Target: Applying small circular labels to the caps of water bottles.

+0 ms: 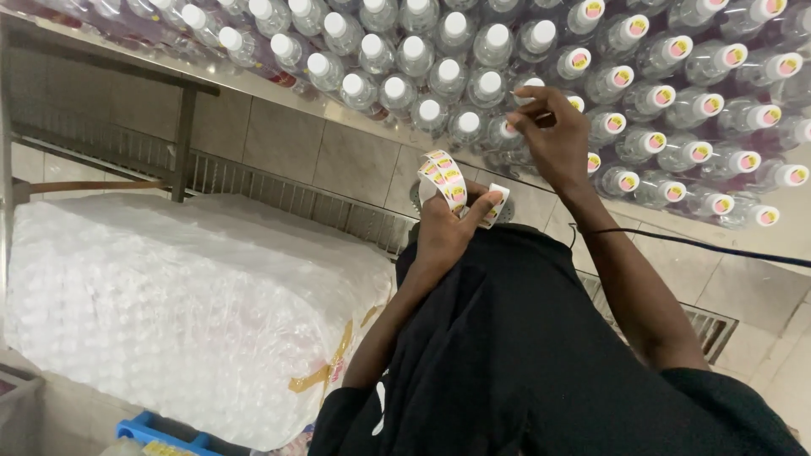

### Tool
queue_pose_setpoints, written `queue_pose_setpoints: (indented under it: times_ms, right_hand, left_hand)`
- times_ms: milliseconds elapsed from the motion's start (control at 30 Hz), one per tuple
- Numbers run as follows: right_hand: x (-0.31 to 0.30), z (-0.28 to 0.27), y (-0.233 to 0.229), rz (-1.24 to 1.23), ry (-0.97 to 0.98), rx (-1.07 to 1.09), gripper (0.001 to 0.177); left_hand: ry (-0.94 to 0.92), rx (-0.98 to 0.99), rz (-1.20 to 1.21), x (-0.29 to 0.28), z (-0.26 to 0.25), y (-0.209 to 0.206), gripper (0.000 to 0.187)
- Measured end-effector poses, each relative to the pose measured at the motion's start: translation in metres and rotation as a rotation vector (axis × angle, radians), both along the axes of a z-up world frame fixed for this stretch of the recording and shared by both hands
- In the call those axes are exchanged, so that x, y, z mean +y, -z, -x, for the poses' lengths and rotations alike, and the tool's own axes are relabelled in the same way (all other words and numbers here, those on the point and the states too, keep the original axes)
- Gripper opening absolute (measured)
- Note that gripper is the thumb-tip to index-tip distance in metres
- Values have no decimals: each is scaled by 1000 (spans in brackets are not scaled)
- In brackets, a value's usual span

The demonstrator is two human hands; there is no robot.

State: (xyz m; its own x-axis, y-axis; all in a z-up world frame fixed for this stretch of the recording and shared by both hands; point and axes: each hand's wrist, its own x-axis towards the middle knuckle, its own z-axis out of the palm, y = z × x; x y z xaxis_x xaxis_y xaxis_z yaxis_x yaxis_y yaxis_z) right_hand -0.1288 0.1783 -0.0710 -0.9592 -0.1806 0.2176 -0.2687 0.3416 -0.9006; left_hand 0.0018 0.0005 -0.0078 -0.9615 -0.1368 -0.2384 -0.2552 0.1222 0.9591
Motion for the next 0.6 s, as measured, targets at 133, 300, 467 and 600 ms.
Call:
queue_pose_setpoints:
  times_ms: [133, 300, 467, 600]
  right_hand:
    - [4, 6, -20, -110, 57, -65, 23]
    - [16, 16, -41, -219, 21, -83, 7]
    - [25, 32, -27, -364, -47, -60, 7]
    - [24, 36, -26, -356, -14, -71, 7]
  left_hand:
    - [9, -82, -81, -5, 5, -15, 20]
    - [5, -99, -72, -10, 4, -16, 22]
    - [30, -83, -76, -11, 5, -20, 22]
    - [20, -77, -70, -13, 4, -17, 23]
